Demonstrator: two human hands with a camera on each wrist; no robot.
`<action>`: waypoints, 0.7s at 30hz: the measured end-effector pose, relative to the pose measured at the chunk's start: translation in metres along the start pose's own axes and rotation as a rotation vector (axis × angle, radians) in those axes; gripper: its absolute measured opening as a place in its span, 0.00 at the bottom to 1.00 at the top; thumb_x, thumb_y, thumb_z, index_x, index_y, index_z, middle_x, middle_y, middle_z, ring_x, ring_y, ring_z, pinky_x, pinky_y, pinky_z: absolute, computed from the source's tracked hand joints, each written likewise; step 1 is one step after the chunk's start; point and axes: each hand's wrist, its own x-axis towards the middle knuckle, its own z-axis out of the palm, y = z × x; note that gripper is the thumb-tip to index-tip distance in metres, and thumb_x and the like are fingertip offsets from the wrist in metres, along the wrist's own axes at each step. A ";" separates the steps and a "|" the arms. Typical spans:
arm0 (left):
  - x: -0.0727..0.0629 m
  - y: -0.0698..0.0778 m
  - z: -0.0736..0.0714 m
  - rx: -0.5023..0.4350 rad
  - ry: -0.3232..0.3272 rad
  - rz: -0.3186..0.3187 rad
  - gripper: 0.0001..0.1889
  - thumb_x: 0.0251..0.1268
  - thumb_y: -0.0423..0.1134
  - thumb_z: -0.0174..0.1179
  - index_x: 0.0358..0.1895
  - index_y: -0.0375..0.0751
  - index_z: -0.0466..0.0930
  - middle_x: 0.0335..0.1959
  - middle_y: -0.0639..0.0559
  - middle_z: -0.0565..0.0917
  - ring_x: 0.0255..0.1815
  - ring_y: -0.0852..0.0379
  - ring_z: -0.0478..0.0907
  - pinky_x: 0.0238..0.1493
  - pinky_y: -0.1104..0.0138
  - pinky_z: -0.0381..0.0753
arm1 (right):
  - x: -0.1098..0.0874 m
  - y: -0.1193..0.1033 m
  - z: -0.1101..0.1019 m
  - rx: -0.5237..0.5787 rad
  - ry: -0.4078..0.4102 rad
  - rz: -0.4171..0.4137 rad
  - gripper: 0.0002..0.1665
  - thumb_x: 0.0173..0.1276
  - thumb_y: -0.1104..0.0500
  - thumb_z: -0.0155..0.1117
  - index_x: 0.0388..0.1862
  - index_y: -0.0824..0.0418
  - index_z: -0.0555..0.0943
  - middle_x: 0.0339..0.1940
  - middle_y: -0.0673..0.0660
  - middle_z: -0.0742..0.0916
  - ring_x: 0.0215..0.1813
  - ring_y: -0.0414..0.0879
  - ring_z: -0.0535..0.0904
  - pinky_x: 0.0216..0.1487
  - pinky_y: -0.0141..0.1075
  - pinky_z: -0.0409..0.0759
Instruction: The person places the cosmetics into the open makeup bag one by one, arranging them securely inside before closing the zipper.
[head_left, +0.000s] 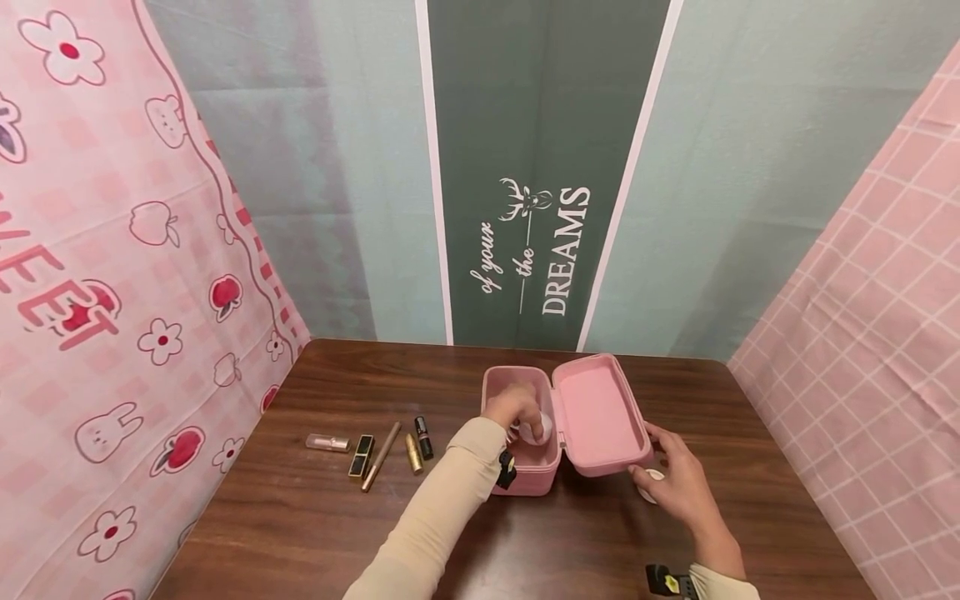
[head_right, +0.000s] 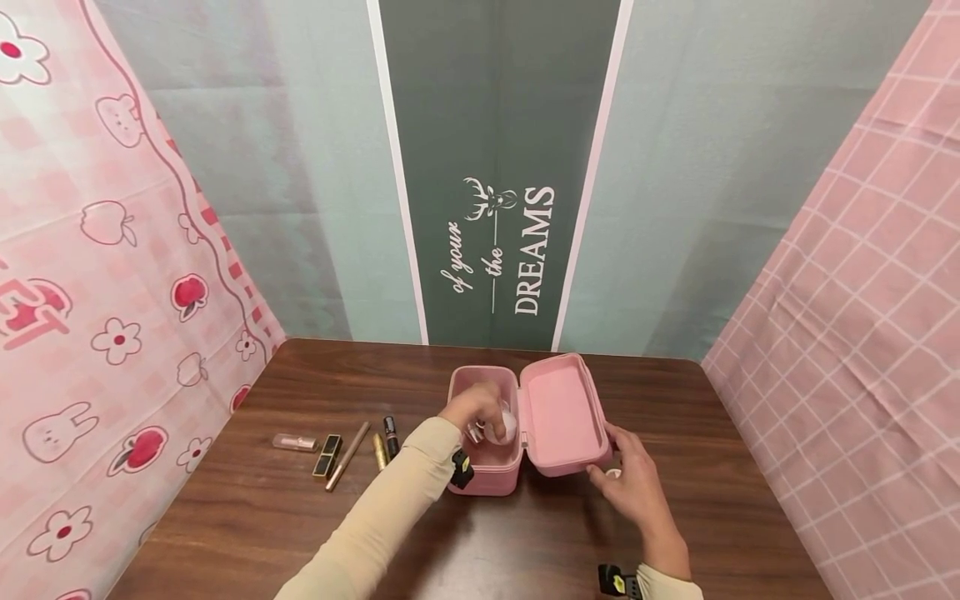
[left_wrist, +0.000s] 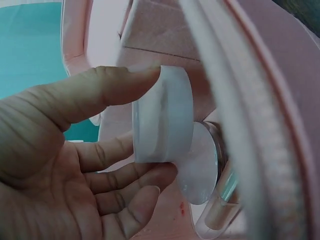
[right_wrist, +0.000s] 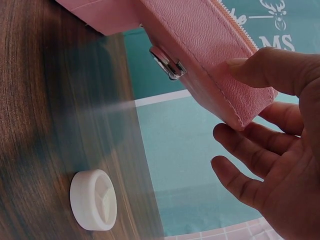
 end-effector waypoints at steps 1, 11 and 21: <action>0.000 0.000 0.000 0.001 -0.002 0.002 0.15 0.32 0.34 0.76 0.26 0.38 0.78 0.23 0.49 0.77 0.31 0.48 0.79 0.22 0.63 0.76 | 0.000 0.000 0.000 -0.001 0.000 0.000 0.40 0.47 0.69 0.73 0.61 0.71 0.67 0.52 0.69 0.75 0.49 0.63 0.74 0.44 0.58 0.74; 0.003 -0.003 0.003 -0.019 0.015 -0.029 0.17 0.32 0.37 0.77 0.25 0.38 0.76 0.24 0.48 0.75 0.25 0.50 0.74 0.21 0.63 0.75 | 0.000 -0.001 0.000 0.000 -0.002 -0.004 0.40 0.48 0.69 0.73 0.61 0.71 0.67 0.52 0.69 0.74 0.50 0.64 0.74 0.45 0.58 0.74; -0.002 -0.006 0.004 -0.013 0.035 0.032 0.14 0.35 0.36 0.74 0.23 0.38 0.76 0.22 0.49 0.74 0.25 0.50 0.75 0.18 0.64 0.74 | -0.001 -0.002 0.000 -0.014 -0.017 0.014 0.40 0.48 0.68 0.73 0.61 0.72 0.66 0.52 0.70 0.74 0.50 0.64 0.74 0.45 0.58 0.73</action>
